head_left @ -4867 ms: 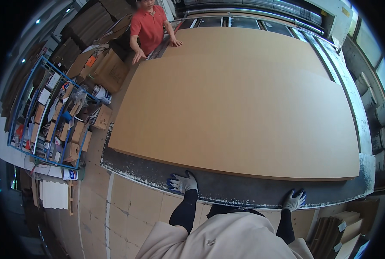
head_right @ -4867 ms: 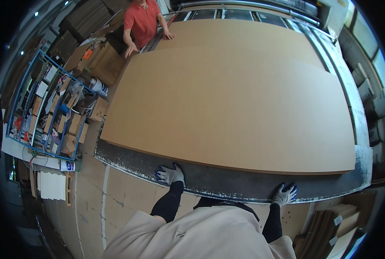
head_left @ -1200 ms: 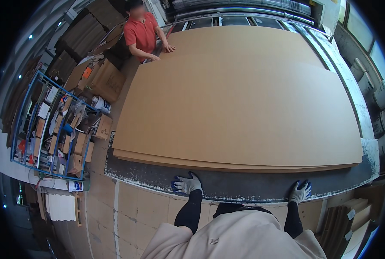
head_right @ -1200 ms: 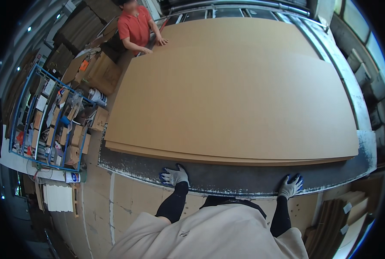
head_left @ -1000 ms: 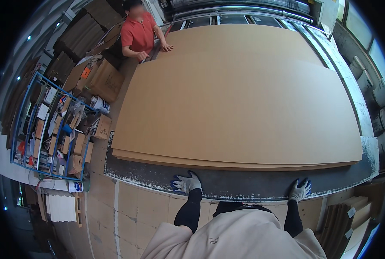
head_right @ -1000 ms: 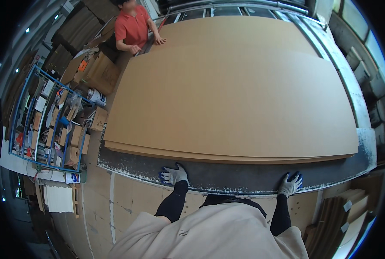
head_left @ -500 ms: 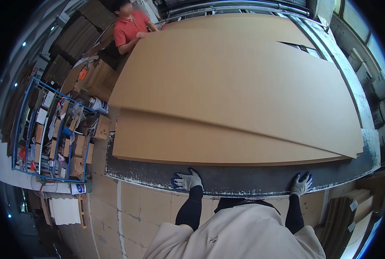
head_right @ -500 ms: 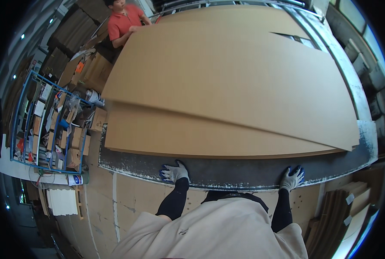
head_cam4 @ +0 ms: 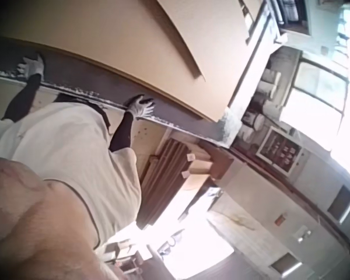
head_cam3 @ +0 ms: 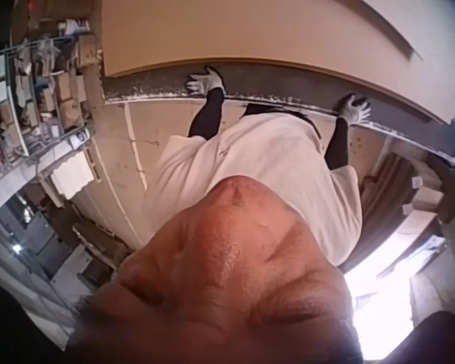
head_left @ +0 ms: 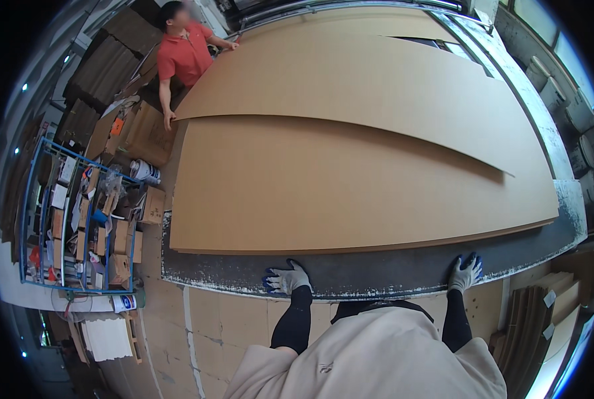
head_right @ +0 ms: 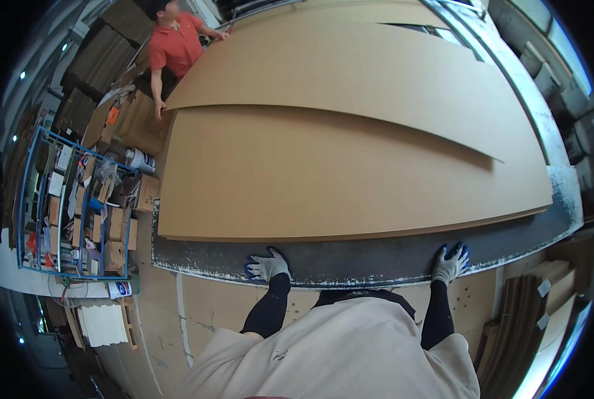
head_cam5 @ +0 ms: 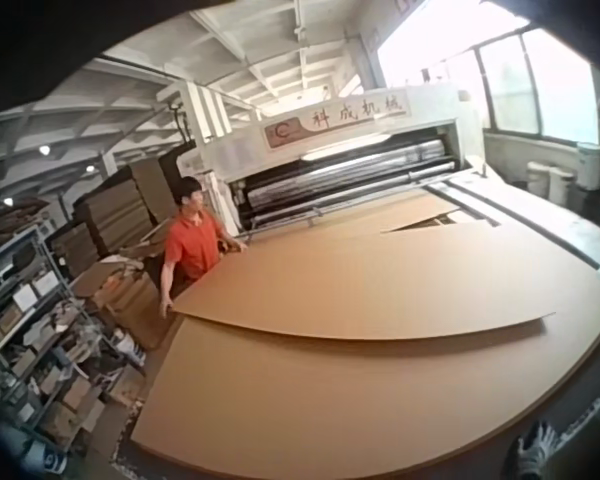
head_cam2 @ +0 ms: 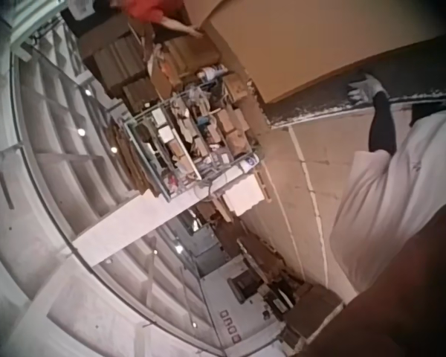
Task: Manually loading large corrugated cardboard sheets onto the intake table of a processing machine.
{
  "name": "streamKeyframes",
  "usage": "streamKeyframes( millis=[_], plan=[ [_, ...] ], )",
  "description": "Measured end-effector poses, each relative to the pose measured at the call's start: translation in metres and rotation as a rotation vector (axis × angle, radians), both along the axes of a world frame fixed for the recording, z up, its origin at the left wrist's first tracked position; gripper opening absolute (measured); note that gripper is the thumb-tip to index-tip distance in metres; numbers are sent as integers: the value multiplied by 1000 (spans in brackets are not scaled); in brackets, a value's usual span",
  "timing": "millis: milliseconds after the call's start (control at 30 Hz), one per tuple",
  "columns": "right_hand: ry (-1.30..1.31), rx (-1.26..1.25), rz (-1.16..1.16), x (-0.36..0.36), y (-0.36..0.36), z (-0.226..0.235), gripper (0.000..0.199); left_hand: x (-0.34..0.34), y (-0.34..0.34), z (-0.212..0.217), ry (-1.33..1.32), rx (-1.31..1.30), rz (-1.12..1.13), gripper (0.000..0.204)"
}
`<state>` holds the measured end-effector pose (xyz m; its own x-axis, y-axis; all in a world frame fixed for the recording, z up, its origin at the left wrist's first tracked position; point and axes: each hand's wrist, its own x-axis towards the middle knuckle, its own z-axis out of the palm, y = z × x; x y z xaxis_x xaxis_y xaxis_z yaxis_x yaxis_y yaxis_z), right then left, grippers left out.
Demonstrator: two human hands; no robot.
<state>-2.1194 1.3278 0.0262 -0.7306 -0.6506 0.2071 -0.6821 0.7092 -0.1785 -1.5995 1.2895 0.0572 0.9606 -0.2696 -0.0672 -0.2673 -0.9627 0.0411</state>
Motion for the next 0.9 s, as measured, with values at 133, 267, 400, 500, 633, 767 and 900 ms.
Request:
streamKeyframes(
  millis=[133,267,400,500,633,767,900],
  plan=[
    [-6,63,-61,-4,5,1,68,-10,-8,7,28,20,-17,86],
    [-23,36,-26,-5,3,0,69,-10,-8,7,-10,26,-20,86],
    [-32,21,-33,-7,6,1,71,-14,-10,11,3,35,-20,86],
    [-22,7,-35,-9,7,-3,71,-14,-11,13,5,32,-24,86],
    [2,4,-25,-7,5,-5,70,-14,-9,17,14,19,-20,86],
    [26,-16,5,-5,5,-2,68,-7,-6,9,27,-3,-33,86],
    [22,11,-17,-6,6,-4,67,-8,-8,12,53,10,-37,87]
  ],
)
